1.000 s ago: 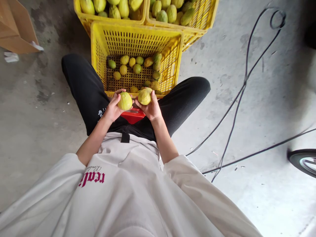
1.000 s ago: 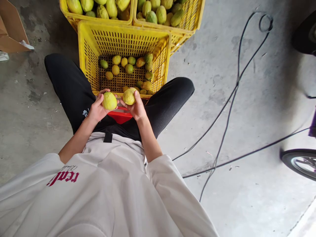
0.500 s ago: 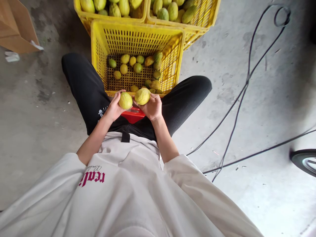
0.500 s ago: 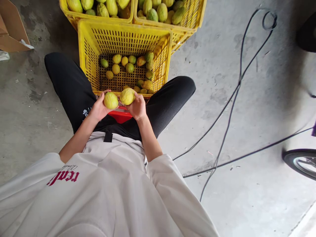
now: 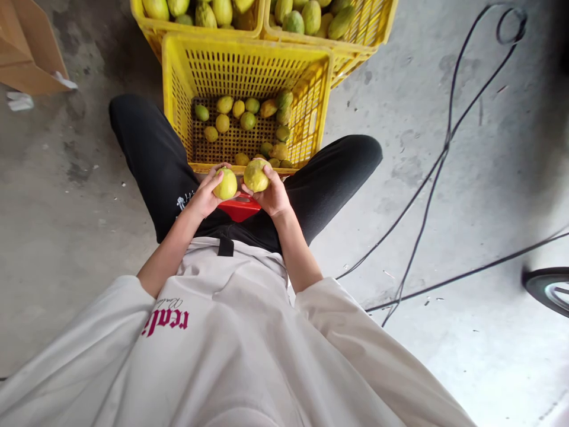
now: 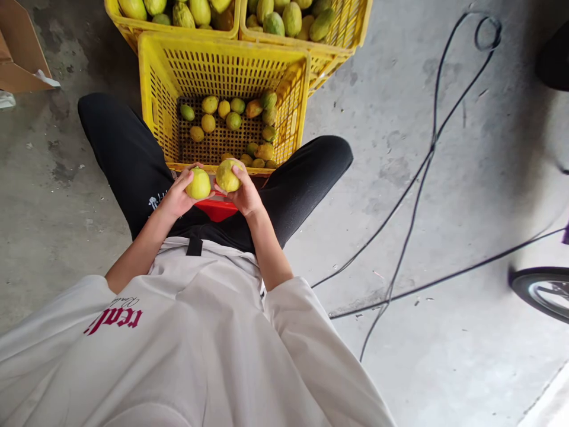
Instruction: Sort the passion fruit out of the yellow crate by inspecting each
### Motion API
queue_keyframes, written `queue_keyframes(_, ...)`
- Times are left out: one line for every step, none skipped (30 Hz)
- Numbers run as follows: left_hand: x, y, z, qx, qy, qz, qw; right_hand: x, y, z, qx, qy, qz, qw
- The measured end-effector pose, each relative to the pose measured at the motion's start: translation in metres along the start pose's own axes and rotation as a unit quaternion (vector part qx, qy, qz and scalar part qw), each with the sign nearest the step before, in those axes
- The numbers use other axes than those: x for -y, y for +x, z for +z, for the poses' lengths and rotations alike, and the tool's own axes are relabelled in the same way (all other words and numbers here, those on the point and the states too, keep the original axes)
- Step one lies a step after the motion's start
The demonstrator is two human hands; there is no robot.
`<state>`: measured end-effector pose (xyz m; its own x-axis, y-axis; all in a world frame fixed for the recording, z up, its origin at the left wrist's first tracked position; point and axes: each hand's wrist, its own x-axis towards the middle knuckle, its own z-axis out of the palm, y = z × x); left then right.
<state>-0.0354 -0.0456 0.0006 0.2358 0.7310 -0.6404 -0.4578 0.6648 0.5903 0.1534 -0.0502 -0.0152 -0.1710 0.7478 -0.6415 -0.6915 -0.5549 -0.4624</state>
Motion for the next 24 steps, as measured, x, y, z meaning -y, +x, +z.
queue_keyframes(-0.0001,-0.0003,-0.0004,0.004,0.001,-0.002,1.000,-0.0002,0.0000,0.0008,0.006,0.005,-0.010,1.000)
queue_keyframes(-0.0004,-0.0008,-0.0006,0.007,0.004,-0.003,1.000,-0.0003,0.0001,0.0014,0.010,0.013,-0.021,1.000)
queue_keyframes(-0.0009,-0.0015,-0.0006,0.011,0.007,-0.002,1.000,-0.0005,0.0003,0.0018,0.012,0.023,-0.030,0.999)
queue_keyframes(-0.0014,-0.0023,-0.0004,0.017,0.010,-0.002,1.000,-0.0005,0.0005,0.0019,0.012,0.033,-0.037,0.999)
queue_keyframes(-0.0021,-0.0031,0.0002,0.025,0.009,-0.004,1.000,-0.0003,0.0006,0.0018,0.014,0.043,-0.042,0.998)
queue_keyframes(-0.0028,-0.0039,0.0010,0.035,0.004,-0.008,0.999,0.0000,0.0006,0.0015,0.017,0.050,-0.044,0.998)
queue_keyframes(-0.0035,-0.0044,0.0020,0.046,-0.005,-0.012,0.999,0.0006,0.0005,0.0013,0.020,0.057,-0.046,0.997)
queue_keyframes(-0.0039,-0.0047,0.0031,0.055,-0.015,-0.015,0.998,0.0013,0.0003,0.0011,0.024,0.061,-0.047,0.997)
queue_keyframes(-0.0041,-0.0048,0.0041,0.060,-0.024,-0.014,0.998,0.0022,0.0000,0.0010,0.025,0.064,-0.046,0.997)
queue_keyframes(-0.0039,-0.0046,0.0049,0.062,-0.029,-0.010,0.998,0.0031,-0.0003,0.0011,0.023,0.064,-0.043,0.997)
queue_keyframes(-0.0035,-0.0041,0.0055,0.060,-0.029,-0.003,0.998,0.0039,-0.0006,0.0014,0.019,0.062,-0.038,0.997)
queue_keyframes(-0.0028,-0.0037,0.0059,0.055,-0.026,0.007,0.998,0.0045,-0.0008,0.0018,0.014,0.061,-0.034,0.997)
queue_keyframes(-0.0020,-0.0032,0.0060,0.050,-0.021,0.020,0.998,0.0049,-0.0010,0.0022,0.011,0.060,-0.033,0.998)
queue_keyframes(-0.0013,-0.0029,0.0059,0.045,-0.016,0.033,0.998,0.0051,-0.0011,0.0026,0.011,0.060,-0.034,0.998)
queue_keyframes(-0.0006,-0.0027,0.0057,0.040,-0.010,0.045,0.998,0.0051,-0.0011,0.0029,0.015,0.061,-0.034,0.997)
queue_keyframes(-0.0002,-0.0027,0.0054,0.034,-0.005,0.054,0.998,0.0050,-0.0011,0.0032,0.023,0.061,-0.034,0.997)
queue_keyframes(0.0000,-0.0028,0.0050,0.030,0.000,0.057,0.998,0.0048,-0.0012,0.0033,0.032,0.059,-0.032,0.997)
queue_keyframes(0.0000,-0.0030,0.0046,0.029,0.003,0.054,0.998,0.0047,-0.0013,0.0035,0.040,0.055,-0.029,0.997)
queue_keyframes(-0.0001,-0.0032,0.0043,0.029,0.005,0.047,0.998,0.0046,-0.0015,0.0038,0.046,0.049,-0.024,0.997)
queue_keyframes(-0.0004,-0.0033,0.0040,0.029,0.005,0.041,0.999,0.0046,-0.0017,0.0041,0.047,0.043,-0.020,0.998)
queue_keyframes(-0.0007,-0.0033,0.0037,0.029,0.003,0.036,0.999,0.0046,-0.0019,0.0045,0.042,0.038,-0.018,0.998)
queue_keyframes(-0.0010,-0.0032,0.0034,0.027,0.001,0.034,0.999,0.0048,-0.0022,0.0050,0.033,0.035,-0.019,0.999)
queue_keyframes(-0.0013,-0.0029,0.0032,0.023,-0.002,0.033,0.999,0.0050,-0.0025,0.0055,0.022,0.034,-0.022,0.999)
queue_keyframes(-0.0016,-0.0027,0.0032,0.019,-0.005,0.031,0.999,0.0052,-0.0027,0.0060,0.011,0.037,-0.028,0.999)
